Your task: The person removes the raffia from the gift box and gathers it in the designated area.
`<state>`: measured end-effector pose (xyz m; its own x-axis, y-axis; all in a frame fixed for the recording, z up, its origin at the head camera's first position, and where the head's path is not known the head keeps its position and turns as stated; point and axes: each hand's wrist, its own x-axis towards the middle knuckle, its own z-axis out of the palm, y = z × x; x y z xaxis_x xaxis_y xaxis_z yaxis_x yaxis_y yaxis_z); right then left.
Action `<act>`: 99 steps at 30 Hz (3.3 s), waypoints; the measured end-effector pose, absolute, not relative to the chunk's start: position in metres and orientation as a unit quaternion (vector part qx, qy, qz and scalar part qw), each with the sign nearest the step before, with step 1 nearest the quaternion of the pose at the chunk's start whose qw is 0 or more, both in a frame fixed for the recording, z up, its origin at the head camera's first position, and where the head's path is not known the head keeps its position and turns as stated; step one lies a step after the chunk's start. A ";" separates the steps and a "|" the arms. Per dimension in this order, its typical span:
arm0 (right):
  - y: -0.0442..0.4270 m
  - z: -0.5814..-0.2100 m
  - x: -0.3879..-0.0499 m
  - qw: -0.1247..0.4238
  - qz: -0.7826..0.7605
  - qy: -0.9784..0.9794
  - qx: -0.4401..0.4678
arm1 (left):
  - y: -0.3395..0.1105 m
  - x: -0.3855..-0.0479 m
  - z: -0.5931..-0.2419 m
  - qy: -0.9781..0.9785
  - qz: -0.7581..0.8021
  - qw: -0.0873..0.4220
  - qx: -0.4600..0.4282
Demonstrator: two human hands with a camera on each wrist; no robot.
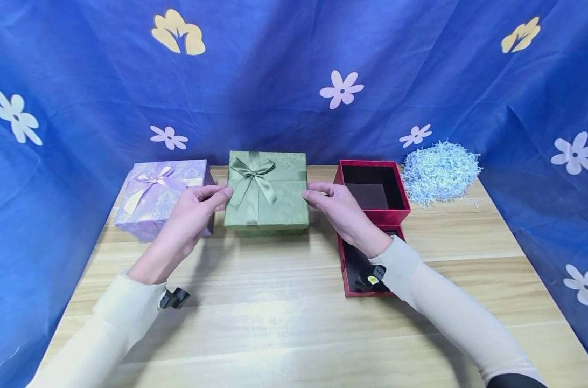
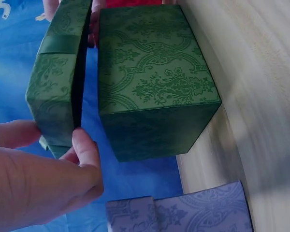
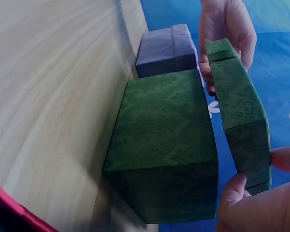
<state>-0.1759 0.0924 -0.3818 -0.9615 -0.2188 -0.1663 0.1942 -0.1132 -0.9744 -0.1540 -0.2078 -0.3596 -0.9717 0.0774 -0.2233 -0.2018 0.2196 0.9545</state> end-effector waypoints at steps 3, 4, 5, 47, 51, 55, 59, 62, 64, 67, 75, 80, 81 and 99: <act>0.095 -0.380 -0.173 0.140 -0.741 0.656 -0.004 | -0.211 -0.150 -0.358 0.772 0.623 0.122 -0.033; 0.096 -0.379 -0.172 0.141 -0.740 0.658 -0.004 | -0.212 -0.149 -0.358 0.770 0.626 0.123 -0.031; 0.097 -0.378 -0.171 0.141 -0.739 0.659 -0.004 | -0.213 -0.148 -0.357 0.768 0.627 0.124 -0.030; 0.134 -0.412 -0.082 0.230 -0.708 0.663 -0.080 | -0.218 -0.049 -0.381 0.691 0.694 0.202 -0.020; 0.134 -0.421 -0.075 0.255 -0.693 0.668 -0.091 | -0.220 -0.041 -0.394 0.707 0.672 0.218 -0.009; 0.132 -0.429 -0.069 0.280 -0.682 0.669 -0.094 | -0.224 -0.036 -0.408 0.696 0.683 0.224 0.007; 0.126 -0.437 -0.062 0.289 -0.666 0.681 -0.090 | -0.225 -0.035 -0.418 0.698 0.681 0.220 0.023; 0.121 -0.442 -0.059 0.284 -0.654 0.696 -0.086 | -0.225 -0.035 -0.424 0.712 0.667 0.217 0.031; 0.118 -0.444 -0.057 0.279 -0.645 0.707 -0.080 | -0.224 -0.034 -0.427 0.723 0.655 0.217 0.032; 0.114 -0.447 -0.054 0.268 -0.629 0.726 -0.076 | -0.223 -0.032 -0.432 0.739 0.637 0.213 0.038; 0.106 -0.450 -0.050 0.233 -0.603 0.760 -0.071 | -0.221 -0.030 -0.439 0.758 0.618 0.200 0.056; 0.102 -0.447 -0.053 0.235 -0.601 0.761 -0.065 | -0.220 -0.029 -0.441 0.768 0.606 0.201 0.054; 0.102 -0.446 -0.053 0.238 -0.602 0.760 -0.064 | -0.220 -0.029 -0.441 0.770 0.603 0.202 0.054; 0.096 -0.409 -0.082 0.178 -0.673 0.717 -0.028 | -0.217 -0.044 -0.437 0.818 0.556 0.129 0.071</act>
